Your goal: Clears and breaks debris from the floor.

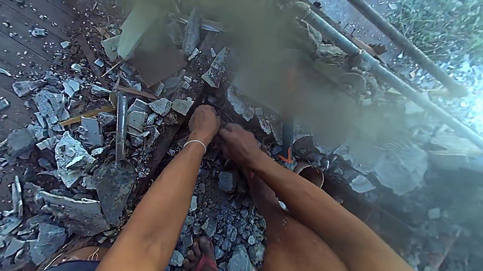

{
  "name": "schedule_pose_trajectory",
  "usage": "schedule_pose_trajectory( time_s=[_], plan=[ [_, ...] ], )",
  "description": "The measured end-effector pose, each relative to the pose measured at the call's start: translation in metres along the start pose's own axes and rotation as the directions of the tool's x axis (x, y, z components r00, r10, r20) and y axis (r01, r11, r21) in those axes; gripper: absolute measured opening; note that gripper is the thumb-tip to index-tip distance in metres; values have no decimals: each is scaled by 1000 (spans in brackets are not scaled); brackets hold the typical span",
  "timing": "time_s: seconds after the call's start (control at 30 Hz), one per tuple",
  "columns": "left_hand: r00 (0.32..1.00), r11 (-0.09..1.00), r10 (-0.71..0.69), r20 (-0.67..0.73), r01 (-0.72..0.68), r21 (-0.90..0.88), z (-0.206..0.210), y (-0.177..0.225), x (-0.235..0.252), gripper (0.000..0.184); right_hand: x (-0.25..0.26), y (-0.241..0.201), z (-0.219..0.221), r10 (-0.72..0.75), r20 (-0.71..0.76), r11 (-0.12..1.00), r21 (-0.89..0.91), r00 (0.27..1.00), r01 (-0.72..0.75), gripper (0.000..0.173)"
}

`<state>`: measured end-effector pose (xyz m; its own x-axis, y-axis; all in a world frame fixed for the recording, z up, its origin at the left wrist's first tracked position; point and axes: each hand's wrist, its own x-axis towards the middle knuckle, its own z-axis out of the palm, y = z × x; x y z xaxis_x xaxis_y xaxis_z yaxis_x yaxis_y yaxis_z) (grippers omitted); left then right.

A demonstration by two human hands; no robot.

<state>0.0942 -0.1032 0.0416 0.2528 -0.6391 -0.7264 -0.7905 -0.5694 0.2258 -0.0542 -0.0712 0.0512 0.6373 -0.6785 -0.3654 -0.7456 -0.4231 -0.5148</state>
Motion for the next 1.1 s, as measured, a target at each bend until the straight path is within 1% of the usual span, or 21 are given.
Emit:
schedule_pose_trajectory(
  time_s=[0.03,0.07,0.1,0.17,0.2,0.23,0.27,0.3,0.33,0.37,0.43,0.5,0.53,0.63,0.73,0.8,0.87,0.9,0.97,1.03,1.1],
  plan=[
    [1000,1000,2,-13,-2,24,1,-1,-1,24,-1,1,-9,45,-68,999,-19,997,-46,27],
    [999,999,18,-33,-16,41,1,-3,-3,23,1,2,-19,104,-92,992,-61,990,-110,29],
    [998,998,36,-52,-33,52,2,-5,-5,23,4,1,-26,172,-73,977,-114,982,-179,30],
    [995,994,68,-73,-62,87,4,-6,-8,23,13,-1,-30,316,26,936,-172,948,-307,33],
    [994,993,78,-76,-71,92,4,-8,-8,24,18,-1,-27,376,79,921,-140,923,-363,35],
    [994,993,85,-75,-78,88,5,-9,-7,25,22,-1,-25,430,140,903,-68,892,-425,40],
    [994,994,87,-72,-82,79,5,-9,-6,25,26,0,-21,473,177,872,48,863,-488,43],
    [994,994,89,-71,-83,76,5,-10,-5,25,28,3,-16,496,186,831,180,848,-526,42],
    [993,994,89,-72,-84,74,4,-9,-4,24,28,5,-12,501,181,790,304,846,-533,39],
    [993,994,89,-71,-84,74,4,-9,-4,24,28,9,-9,497,167,755,401,852,-519,37],
    [993,994,92,-73,-87,64,4,-7,-4,24,27,14,-7,496,146,706,506,856,-495,32],
    [993,995,91,-81,-88,42,4,-6,-3,25,28,14,-7,513,134,674,549,848,-494,31],
    [993,996,89,-82,-86,37,3,-6,-3,25,29,12,-8,519,121,680,541,846,-495,31],
    [993,994,92,-68,-88,62,2,-9,-1,24,33,8,-15,481,52,792,401,875,-460,33],
    [984,985,160,-75,-154,80,5,-15,2,19,42,9,-27,407,-3,896,194,913,-399,33],
    [972,976,214,-98,-207,74,6,-19,5,17,53,6,-39,340,21,940,16,940,-341,33],
    [962,969,245,-117,-241,49,8,-24,9,20,67,0,-53,306,78,950,-87,949,-299,28],
    [960,967,253,-123,-253,19,9,-25,10,22,76,-2,-60,290,90,954,-108,953,-280,25],
    [962,967,252,-106,-254,-6,11,-24,8,26,96,-7,-78,267,41,959,-116,963,-260,22],
    [967,970,244,-72,-242,34,15,-18,1,30,117,-22,-120,255,-2,962,-101,967,-254,24],
    [970,968,232,-67,-224,110,20,-13,-4,37,141,-26,-151,152,-89,985,-72,984,-158,22]
  ],
)
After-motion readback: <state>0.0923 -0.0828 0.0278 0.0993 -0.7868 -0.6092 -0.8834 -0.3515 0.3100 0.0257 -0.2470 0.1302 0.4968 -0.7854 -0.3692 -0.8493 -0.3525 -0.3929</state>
